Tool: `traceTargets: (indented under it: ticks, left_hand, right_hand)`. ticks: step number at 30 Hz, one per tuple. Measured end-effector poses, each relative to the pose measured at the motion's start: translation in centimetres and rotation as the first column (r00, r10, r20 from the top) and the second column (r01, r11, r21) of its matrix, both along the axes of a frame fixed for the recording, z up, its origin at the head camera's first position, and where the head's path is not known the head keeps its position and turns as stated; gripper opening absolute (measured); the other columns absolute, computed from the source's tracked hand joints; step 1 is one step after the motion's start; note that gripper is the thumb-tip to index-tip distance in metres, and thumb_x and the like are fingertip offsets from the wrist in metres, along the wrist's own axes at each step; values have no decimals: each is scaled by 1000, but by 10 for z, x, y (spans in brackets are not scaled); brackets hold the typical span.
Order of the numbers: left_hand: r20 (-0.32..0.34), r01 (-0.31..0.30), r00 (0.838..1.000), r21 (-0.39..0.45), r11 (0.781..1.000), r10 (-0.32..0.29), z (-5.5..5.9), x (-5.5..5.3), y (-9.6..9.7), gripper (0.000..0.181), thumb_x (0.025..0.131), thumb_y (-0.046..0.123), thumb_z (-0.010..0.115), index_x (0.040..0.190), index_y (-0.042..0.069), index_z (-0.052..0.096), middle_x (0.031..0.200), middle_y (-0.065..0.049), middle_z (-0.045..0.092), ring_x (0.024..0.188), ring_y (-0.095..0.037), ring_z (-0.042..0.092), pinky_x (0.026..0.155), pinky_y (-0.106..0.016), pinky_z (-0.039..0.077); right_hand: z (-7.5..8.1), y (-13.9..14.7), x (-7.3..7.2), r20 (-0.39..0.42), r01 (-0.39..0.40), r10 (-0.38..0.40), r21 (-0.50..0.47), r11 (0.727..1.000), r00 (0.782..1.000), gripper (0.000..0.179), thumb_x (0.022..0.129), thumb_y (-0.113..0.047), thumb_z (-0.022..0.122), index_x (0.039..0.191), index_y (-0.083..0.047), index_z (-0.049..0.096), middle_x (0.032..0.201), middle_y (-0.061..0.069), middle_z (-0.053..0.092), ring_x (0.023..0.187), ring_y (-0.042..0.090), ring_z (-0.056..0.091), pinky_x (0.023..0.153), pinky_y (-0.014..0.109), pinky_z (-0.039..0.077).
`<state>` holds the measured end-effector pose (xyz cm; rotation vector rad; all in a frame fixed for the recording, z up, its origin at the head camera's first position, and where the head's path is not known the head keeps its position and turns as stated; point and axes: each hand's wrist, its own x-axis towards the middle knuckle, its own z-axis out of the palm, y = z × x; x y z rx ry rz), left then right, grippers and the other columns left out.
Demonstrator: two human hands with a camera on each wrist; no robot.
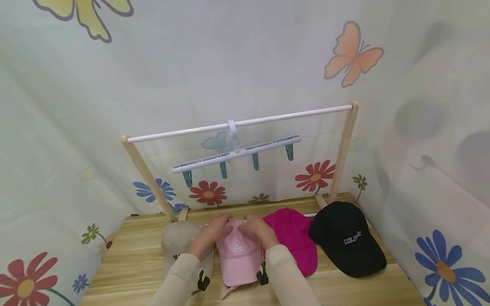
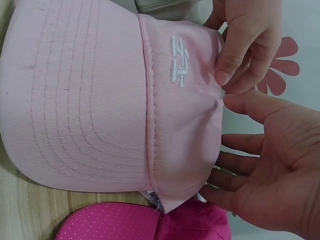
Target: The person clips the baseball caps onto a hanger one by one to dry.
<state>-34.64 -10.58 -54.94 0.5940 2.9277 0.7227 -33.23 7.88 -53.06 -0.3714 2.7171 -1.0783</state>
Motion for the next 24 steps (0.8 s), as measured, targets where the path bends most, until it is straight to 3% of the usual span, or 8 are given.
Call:
traceTargets:
  ticks: [5, 10, 16, 18, 24]
  left_hand:
    - [-11, -25, 1000, -17, 1000, 25, -5, -3, -2, 33, 99, 12, 65, 126, -6, 62, 120, -23, 68, 113, -38, 64, 98, -50, 52]
    - [-15, -38, 999, -2, 999, 37, -3, -3, -2, 27, 99, 11, 65, 116, -10, 65, 111, -25, 69, 104, -39, 66, 92, -52, 53]
    - [-51, -31, 998, 19, 999, 32, -4, -2, -3, 17, 98, 7, 65, 107, -7, 69, 105, -23, 71, 95, -33, 66, 85, -48, 55]
    - [-56, -31, 998, 36, 999, 33, -5, -3, -3, 16, 98, 6, 66, 107, -6, 69, 106, -23, 71, 97, -33, 66, 86, -48, 55]
    - [-48, -38, 998, 104, 994, 43, -7, -3, -4, 23, 97, 5, 67, 115, -8, 68, 112, -23, 69, 107, -38, 65, 94, -51, 53]
  right_hand:
    - [-6, 1, -3, 10, 13, -13, 5, 1000, 1000, 44, 92, -18, 68, 124, 11, 62, 120, 25, 67, 113, 40, 63, 97, 53, 52]
    - [-12, 4, -6, 1, 3, -3, -24, 1000, 1000, 39, 89, -16, 66, 117, 11, 66, 111, 22, 69, 102, 35, 66, 89, 50, 55]
    - [-20, 8, -10, -17, -16, 15, -38, 999, 1000, 36, 91, -18, 64, 114, 9, 67, 106, 19, 70, 91, 27, 64, 80, 44, 57]
    - [-15, 7, -8, -7, 5, -5, -28, 1000, 1000, 31, 90, -14, 66, 112, 8, 69, 104, 17, 70, 90, 26, 63, 81, 44, 56]
    - [-20, 7, -14, -64, 26, -28, -29, 999, 998, 11, 88, -10, 69, 90, 0, 72, 77, 4, 63, 69, 15, 52, 61, 30, 47]
